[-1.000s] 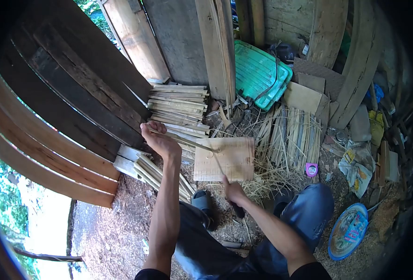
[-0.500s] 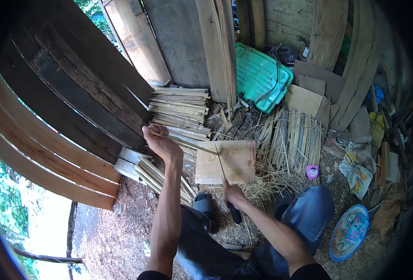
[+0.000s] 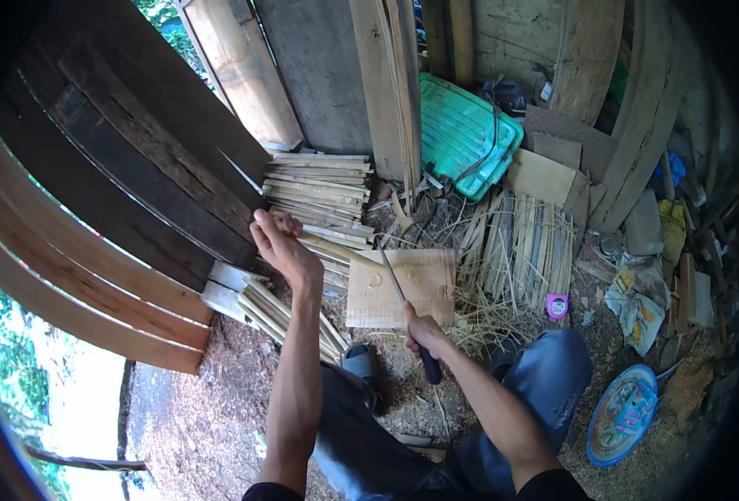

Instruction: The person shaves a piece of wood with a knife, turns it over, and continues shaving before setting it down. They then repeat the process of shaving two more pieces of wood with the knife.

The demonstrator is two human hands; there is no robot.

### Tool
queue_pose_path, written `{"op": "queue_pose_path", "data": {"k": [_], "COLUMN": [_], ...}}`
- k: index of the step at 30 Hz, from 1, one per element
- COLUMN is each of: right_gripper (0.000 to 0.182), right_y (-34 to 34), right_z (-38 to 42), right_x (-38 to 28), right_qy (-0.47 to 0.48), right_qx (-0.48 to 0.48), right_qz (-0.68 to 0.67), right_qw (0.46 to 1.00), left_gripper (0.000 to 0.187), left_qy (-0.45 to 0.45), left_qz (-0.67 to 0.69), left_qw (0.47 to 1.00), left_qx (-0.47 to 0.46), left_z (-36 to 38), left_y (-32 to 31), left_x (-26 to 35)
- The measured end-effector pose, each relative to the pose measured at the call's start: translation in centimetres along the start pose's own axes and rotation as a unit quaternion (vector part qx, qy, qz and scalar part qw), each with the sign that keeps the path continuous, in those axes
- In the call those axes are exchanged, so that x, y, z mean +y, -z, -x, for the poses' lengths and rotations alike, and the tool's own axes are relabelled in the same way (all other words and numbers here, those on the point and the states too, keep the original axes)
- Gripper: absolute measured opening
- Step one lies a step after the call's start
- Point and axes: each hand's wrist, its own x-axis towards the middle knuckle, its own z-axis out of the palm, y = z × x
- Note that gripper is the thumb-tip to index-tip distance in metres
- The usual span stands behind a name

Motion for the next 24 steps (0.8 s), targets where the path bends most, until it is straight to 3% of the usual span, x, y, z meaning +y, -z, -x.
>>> {"op": "queue_pose_path", "data": {"k": [2,7,9,10,13,15,17,18,21,24], "right_gripper": [0.065,0.067,0.068,0.068,0.067,0.059,0.047,0.034,0.030,0.023], "right_y": [0.3,0.4,1.9,2.1,0.8,0.9,1.1,1.7,1.9,3.5], "right_z": [-1.1,0.1,-1.1,-1.2,-0.8,0.6,1.8,1.3,5.4,9.8], "right_x": [1.2,1.8,3.2,3.3,2.5,0.9,-1.4,-2.0,-7.4,-13.0], "right_qy": [0.039,0.063,-0.010,0.029,-0.002,0.013,0.089,0.097,0.156,0.232], "right_qx": [0.080,0.065,0.053,0.078,0.094,0.094,0.071,0.043,0.080,0.078], "right_qz": [0.131,0.116,0.063,0.150,0.092,0.076,0.169,0.132,0.101,0.114], "right_qw": [0.987,0.989,0.997,0.985,0.991,0.993,0.979,0.986,0.979,0.963], "left_gripper": [0.034,0.033,0.032,0.032,0.034,0.031,0.029,0.027,0.017,0.018], "left_qy": [0.003,0.000,0.023,0.017,0.018,0.091,0.087,0.105,0.143,0.167], "left_qz": [-0.019,-0.025,-0.008,-0.011,-0.044,-0.071,-0.123,-0.144,-0.149,-0.197], "left_qw": [1.000,1.000,1.000,0.999,0.994,0.985,0.971,0.963,0.942,0.912], "left_qx": [-0.014,-0.011,-0.017,-0.044,-0.094,-0.130,-0.184,-0.203,-0.265,-0.317], "left_z": [0.4,0.4,0.2,0.1,-0.1,-0.2,-0.2,-0.2,0.2,0.6], "left_y": [-0.5,-0.6,-0.6,-0.4,0.1,0.8,1.1,1.5,1.8,2.1], "left_x": [0.0,0.0,-0.5,-0.7,-1.9,-2.4,-3.2,-3.8,-5.5,-7.4]}}
